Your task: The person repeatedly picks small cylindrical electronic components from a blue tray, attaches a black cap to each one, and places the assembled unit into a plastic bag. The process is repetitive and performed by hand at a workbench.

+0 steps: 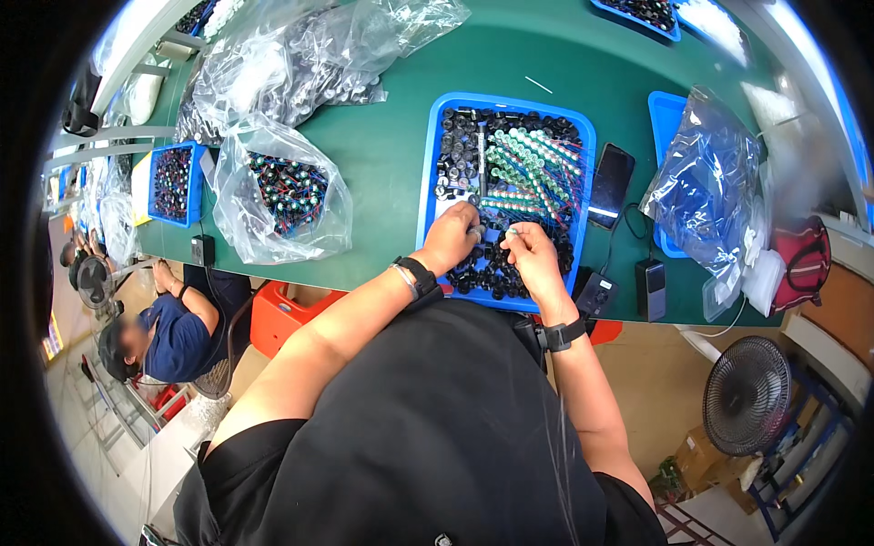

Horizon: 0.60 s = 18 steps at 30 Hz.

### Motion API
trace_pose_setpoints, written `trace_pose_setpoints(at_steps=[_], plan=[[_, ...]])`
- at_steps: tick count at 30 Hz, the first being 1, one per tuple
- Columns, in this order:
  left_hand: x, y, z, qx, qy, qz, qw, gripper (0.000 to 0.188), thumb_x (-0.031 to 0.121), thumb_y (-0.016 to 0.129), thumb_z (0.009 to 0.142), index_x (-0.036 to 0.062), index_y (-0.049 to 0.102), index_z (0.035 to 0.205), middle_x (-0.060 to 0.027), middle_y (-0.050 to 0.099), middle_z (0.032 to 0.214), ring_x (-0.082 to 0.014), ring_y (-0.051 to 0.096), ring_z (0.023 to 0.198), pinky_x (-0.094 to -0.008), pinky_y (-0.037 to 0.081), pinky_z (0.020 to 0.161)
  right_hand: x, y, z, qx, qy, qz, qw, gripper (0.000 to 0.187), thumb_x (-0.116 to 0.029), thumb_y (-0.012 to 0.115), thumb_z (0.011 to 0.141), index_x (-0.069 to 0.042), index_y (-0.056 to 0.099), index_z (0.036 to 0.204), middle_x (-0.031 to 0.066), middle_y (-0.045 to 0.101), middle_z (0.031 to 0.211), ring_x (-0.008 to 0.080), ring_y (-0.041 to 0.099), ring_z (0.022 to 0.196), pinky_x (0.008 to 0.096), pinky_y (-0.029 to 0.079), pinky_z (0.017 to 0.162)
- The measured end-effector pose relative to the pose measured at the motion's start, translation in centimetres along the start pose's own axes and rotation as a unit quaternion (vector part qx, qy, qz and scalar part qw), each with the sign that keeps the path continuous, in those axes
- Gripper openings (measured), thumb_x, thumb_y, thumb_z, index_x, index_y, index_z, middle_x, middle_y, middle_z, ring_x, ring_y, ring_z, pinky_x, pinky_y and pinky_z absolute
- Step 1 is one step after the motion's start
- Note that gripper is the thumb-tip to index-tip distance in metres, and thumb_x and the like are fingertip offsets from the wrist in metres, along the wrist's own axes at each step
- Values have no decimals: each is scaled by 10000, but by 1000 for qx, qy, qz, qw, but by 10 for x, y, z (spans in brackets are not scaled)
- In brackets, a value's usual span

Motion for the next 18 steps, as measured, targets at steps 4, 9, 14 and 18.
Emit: trace_pose_setpoints(at_steps=[4, 9, 14, 18], plan=[[0, 4, 4, -21, -1, -6, 1000, 198, 87, 673, 734, 16, 571, 888, -147, 568, 922, -347, 573, 851, -417, 470, 762, -2, 3, 3, -14, -10, 11, 1000, 117, -95, 541, 920, -39, 552, 1022, 18, 602, 810, 63, 487, 622, 203, 396, 551], [12, 3, 2, 29, -14, 51, 998, 257, 76, 669, 729, 9, 564, 954, -174, 565, 943, -357, 578, 858, -419, 476, 757, -1, 5, 4, -14, -20, 6, 1000, 99, -119, 534, 928, -54, 556, 999, -3, 594, 824, 45, 472, 628, 183, 355, 534], [7, 0, 3, 34, -14, -15, 999, 266, 52, 680, 739, 12, 559, 972, -142, 582, 922, -300, 604, 830, -374, 492, 747, 0, -1, -3, -16, -10, 25, 999, 163, -100, 551, 916, -29, 583, 1060, 5, 593, 832, 54, 492, 661, 192, 386, 577], [-10, -20, -6, 11, -176, -291, 940, 274, 42, 693, 780, 1, 561, 1017, -18, 589, 859, -101, 578, 795, -255, 482, 747, -14, 8, -6, -64, -34, 63, 995, 211, -124, 563, 921, -15, 607, 1096, 7, 592, 862, 72, 530, 730, 205, 417, 634]])
Point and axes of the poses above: each hand's wrist, its own z-axis towards the middle knuckle, its own y-axis out of the palm, x = y × z, the point moved 7 cm from there along z, towards the middle knuckle
